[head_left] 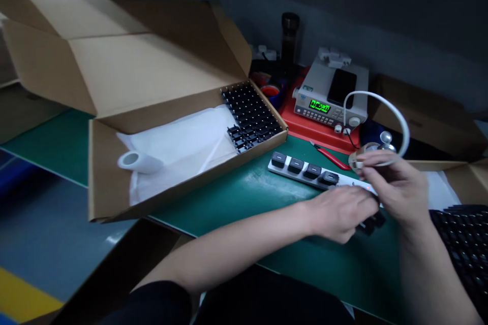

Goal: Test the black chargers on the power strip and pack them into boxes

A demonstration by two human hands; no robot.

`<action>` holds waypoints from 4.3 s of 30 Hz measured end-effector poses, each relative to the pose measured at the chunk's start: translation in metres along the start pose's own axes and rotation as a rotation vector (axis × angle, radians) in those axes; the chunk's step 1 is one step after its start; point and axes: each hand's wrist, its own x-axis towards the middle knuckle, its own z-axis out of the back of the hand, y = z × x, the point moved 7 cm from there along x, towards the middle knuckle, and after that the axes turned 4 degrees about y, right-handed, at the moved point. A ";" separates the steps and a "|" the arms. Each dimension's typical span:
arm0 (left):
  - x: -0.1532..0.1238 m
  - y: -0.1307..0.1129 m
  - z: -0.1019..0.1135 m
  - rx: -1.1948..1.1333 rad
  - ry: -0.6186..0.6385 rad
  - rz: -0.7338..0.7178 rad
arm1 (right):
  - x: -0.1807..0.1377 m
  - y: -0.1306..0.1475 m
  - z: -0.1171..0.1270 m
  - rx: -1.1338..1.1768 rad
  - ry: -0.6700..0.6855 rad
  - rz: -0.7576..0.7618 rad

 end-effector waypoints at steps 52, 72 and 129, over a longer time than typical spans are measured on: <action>-0.064 0.089 0.060 0.370 0.224 0.615 | 0.004 -0.035 -0.035 0.149 0.043 -0.248; -0.061 0.084 0.060 0.381 0.189 0.625 | -0.006 -0.013 -0.051 -0.407 0.248 0.090; -0.048 0.068 0.059 0.098 0.113 0.461 | -0.009 -0.020 -0.046 -0.390 0.254 0.172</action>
